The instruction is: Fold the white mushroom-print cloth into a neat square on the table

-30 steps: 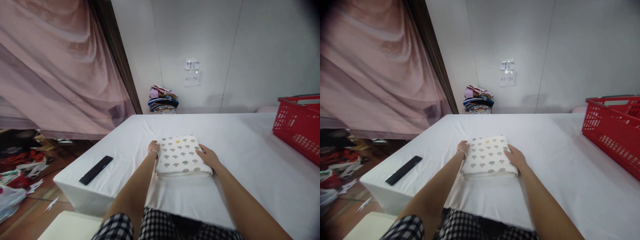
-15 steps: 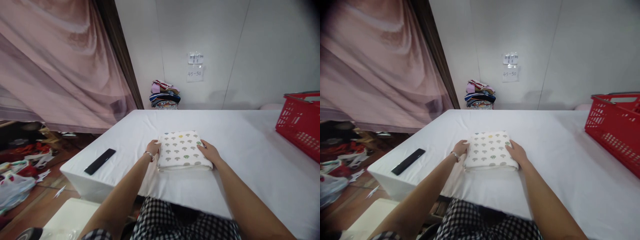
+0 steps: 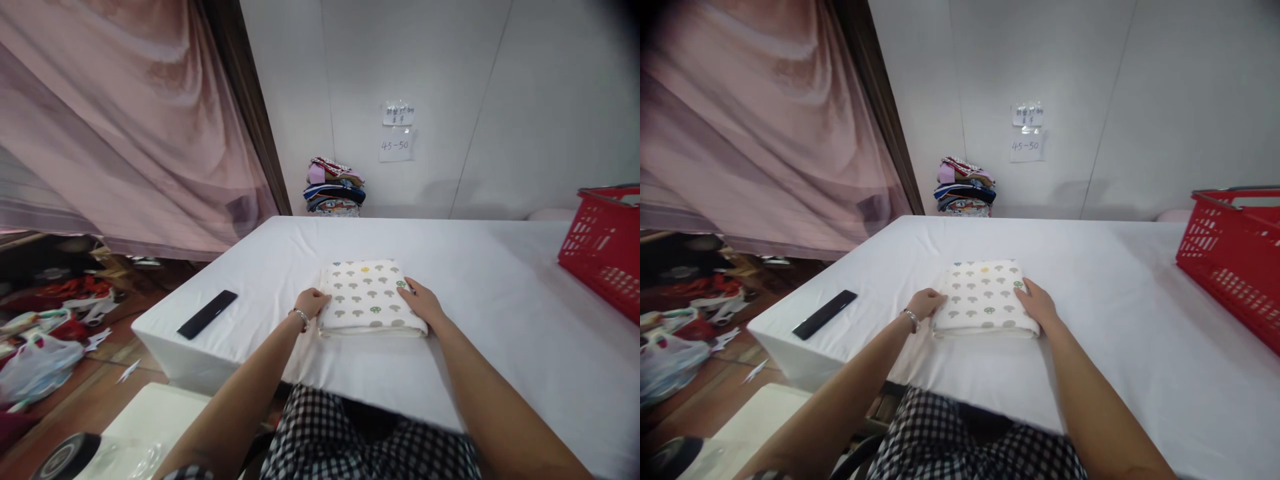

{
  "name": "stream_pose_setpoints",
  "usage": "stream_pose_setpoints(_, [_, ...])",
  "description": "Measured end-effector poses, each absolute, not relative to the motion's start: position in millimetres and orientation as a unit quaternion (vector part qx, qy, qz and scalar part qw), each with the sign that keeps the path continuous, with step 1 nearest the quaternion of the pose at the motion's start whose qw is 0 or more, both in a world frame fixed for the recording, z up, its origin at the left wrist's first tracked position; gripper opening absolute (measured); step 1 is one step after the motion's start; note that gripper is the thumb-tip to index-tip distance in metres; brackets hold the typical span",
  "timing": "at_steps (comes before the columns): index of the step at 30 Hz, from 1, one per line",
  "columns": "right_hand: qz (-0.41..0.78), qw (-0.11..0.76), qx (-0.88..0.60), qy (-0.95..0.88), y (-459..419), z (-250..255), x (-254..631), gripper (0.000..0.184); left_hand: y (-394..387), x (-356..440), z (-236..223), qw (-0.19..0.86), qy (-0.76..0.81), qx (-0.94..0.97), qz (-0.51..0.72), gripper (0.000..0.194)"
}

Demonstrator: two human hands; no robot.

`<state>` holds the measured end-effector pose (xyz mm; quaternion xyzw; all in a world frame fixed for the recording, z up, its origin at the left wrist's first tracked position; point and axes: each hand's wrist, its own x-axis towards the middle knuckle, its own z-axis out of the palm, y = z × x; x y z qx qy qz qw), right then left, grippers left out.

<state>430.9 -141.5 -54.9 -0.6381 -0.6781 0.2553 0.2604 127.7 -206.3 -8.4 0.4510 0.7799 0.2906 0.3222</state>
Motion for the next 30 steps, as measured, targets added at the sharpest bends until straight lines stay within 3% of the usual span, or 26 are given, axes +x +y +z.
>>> stream_pose_setpoints(5, [0.255,0.263,-0.636,-0.679,-141,-54,431,0.059,-200,125,-15,0.257,0.795,0.488,0.253,0.02])
stream_pose_setpoints(20, [0.251,0.25,-0.641,-0.681,-143,-52,429,0.059,-202,128,-7,0.249,0.805,0.474,0.254,0.021])
stream_pose_setpoints(30, [0.252,0.25,-0.641,-0.68,-143,-51,429,0.059,-198,132,-2,0.341,0.795,0.4,0.302,0.032])
